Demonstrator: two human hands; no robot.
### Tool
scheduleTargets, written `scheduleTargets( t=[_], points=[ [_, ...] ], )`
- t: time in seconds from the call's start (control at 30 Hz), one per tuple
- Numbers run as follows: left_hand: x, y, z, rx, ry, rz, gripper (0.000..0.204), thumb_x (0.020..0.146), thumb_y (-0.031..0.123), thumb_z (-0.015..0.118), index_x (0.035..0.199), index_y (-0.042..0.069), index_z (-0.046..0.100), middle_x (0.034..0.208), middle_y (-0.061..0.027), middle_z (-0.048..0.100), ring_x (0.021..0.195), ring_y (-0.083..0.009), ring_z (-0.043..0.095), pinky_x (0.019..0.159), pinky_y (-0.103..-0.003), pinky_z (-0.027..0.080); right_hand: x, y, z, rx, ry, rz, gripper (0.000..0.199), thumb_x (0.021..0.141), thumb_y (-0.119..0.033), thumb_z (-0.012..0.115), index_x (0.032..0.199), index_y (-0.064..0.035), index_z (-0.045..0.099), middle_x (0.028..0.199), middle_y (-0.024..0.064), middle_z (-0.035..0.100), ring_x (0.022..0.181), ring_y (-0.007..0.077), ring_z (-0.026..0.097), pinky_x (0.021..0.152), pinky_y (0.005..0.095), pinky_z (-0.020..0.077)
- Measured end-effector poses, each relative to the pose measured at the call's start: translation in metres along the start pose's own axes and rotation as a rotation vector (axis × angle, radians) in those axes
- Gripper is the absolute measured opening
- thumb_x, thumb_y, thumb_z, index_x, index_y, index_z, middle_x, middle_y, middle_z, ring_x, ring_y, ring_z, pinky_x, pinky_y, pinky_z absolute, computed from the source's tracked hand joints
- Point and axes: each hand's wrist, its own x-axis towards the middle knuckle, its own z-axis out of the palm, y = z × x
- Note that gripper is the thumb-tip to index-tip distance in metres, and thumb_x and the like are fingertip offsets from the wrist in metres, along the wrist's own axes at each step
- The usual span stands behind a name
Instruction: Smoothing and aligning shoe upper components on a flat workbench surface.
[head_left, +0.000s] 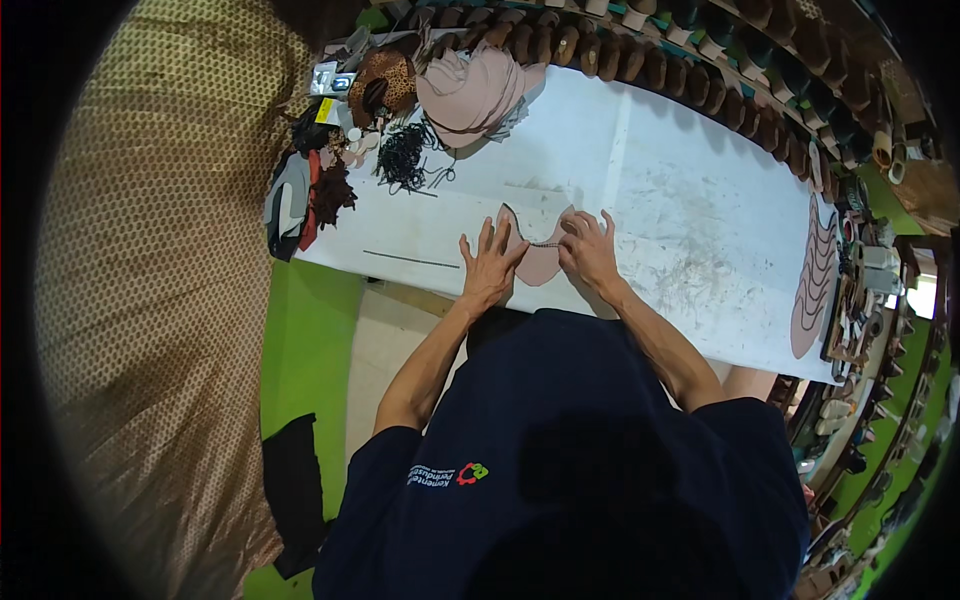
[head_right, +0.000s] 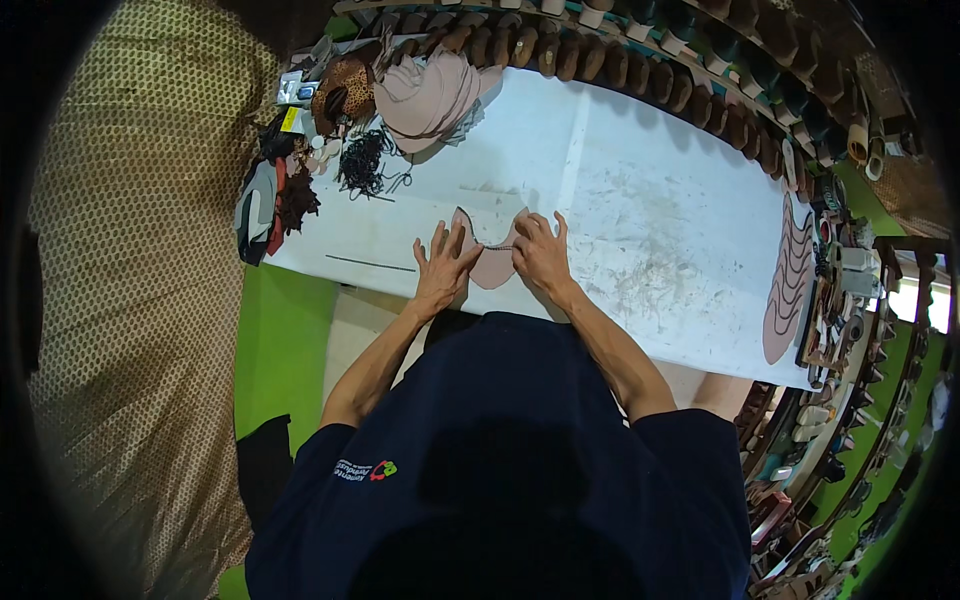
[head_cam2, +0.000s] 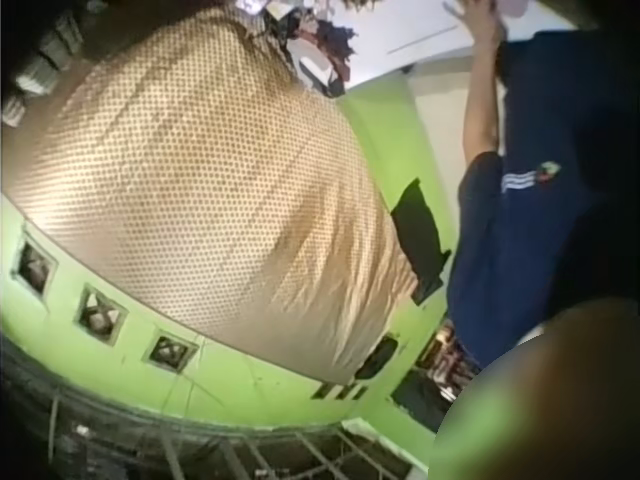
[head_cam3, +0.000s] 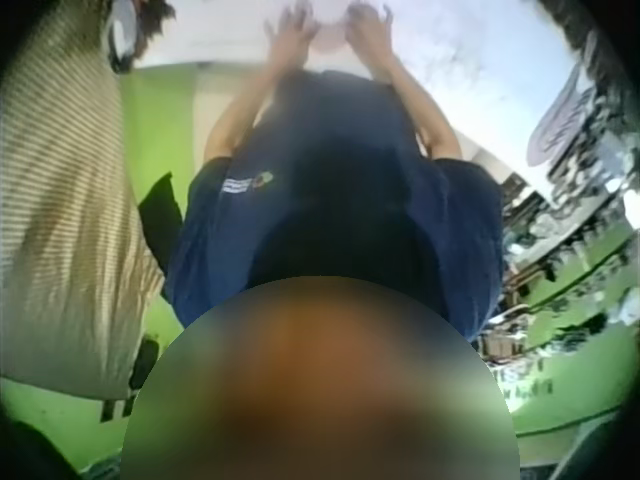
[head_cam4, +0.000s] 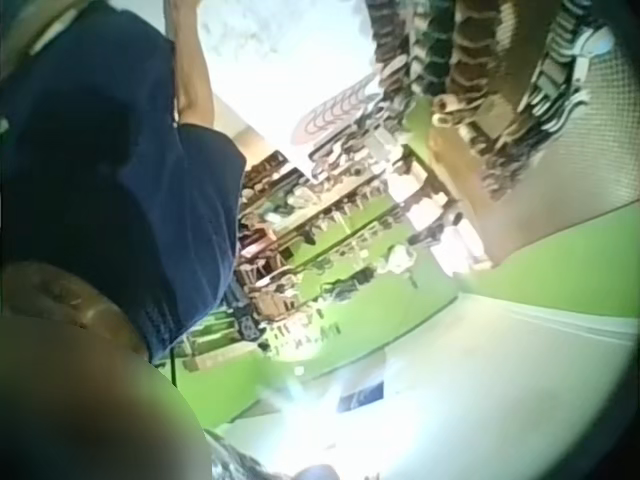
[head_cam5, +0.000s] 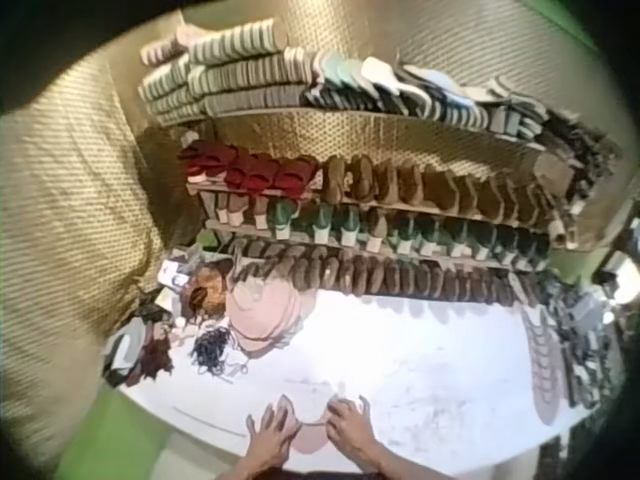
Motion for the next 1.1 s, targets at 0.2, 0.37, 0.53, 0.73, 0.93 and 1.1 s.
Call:
scheduleTargets(
  t=[0.2, 0.37, 0.53, 0.73, 0.93, 1.1],
  points=[
    [0.002, 0.001, -0.003, 0.107, -0.014, 0.038, 0.062, 0.095, 0.022, 0.070, 0.152, 0.040, 0.055, 0.177, -0.0111, 0.019, 0.161, -0.0408, 0.016, 0.114, -0.081, 0.015, 0.003, 0.006, -0.011, 0.122, -0.038, 0.039, 0.011, 0.082, -0.021, 0.073, 0.083, -0.0123, 0.079, 0.132, 0.0032, 0.064, 0.141, 0.0279, 0.048, 0.121, 0.0708, 0.0178],
    [0.002, 0.003, -0.002, 0.130, 0.009, 0.057, 0.065, 0.093, 0.021, 0.072, 0.153, 0.038, 0.054, 0.177, -0.0105, 0.020, 0.161, -0.0391, 0.017, 0.114, -0.080, 0.016, -0.002, 0.008, -0.010, 0.120, -0.081, 0.050, 0.009, 0.082, -0.022, 0.077, 0.084, -0.0142, 0.079, 0.134, 0.0026, 0.064, 0.143, 0.0289, 0.047, 0.120, 0.0726, 0.0163],
    [0.001, 0.000, -0.001, 0.130, 0.026, 0.059, 0.066, 0.092, 0.021, 0.074, 0.153, 0.038, 0.054, 0.177, -0.0108, 0.019, 0.162, -0.0387, 0.016, 0.114, -0.080, 0.016, -0.003, 0.008, -0.005, 0.130, -0.085, 0.101, 0.010, 0.083, -0.024, 0.080, 0.086, -0.0146, 0.079, 0.136, 0.0031, 0.063, 0.145, 0.0310, 0.044, 0.119, 0.0739, 0.0145],
    [0.003, 0.003, -0.004, 0.039, 0.004, 0.021, 0.051, 0.098, 0.022, 0.066, 0.147, 0.035, 0.059, 0.177, -0.0097, 0.020, 0.162, -0.0384, 0.016, 0.114, -0.081, 0.017, 0.002, 0.009, -0.009, 0.125, -0.102, 0.125, 0.010, 0.080, -0.020, 0.078, 0.086, -0.0137, 0.082, 0.137, 0.0051, 0.064, 0.146, 0.0354, 0.043, 0.118, 0.0752, 0.0147],
    [0.010, 0.007, -0.008, 0.133, 0.022, 0.064, 0.057, 0.091, 0.018, 0.074, 0.144, 0.034, 0.062, 0.177, -0.0104, 0.018, 0.162, -0.0387, 0.015, 0.115, -0.079, 0.017, 0.006, 0.008, -0.009, 0.128, -0.125, 0.125, 0.010, 0.079, -0.019, 0.078, 0.084, -0.0114, 0.082, 0.137, 0.0069, 0.063, 0.146, 0.0373, 0.042, 0.118, 0.0754, 0.0139],
    [0.012, 0.011, -0.011, 0.142, -0.032, 0.069, 0.057, 0.088, 0.014, 0.075, 0.141, 0.030, 0.064, 0.177, -0.0099, 0.019, 0.162, -0.0376, 0.015, 0.116, -0.078, 0.017, 0.008, 0.009, -0.008, 0.118, -0.103, 0.147, 0.010, 0.077, -0.017, 0.076, 0.083, -0.0107, 0.082, 0.137, 0.0073, 0.063, 0.147, 0.0378, 0.042, 0.119, 0.0749, 0.0130]
  ],
)
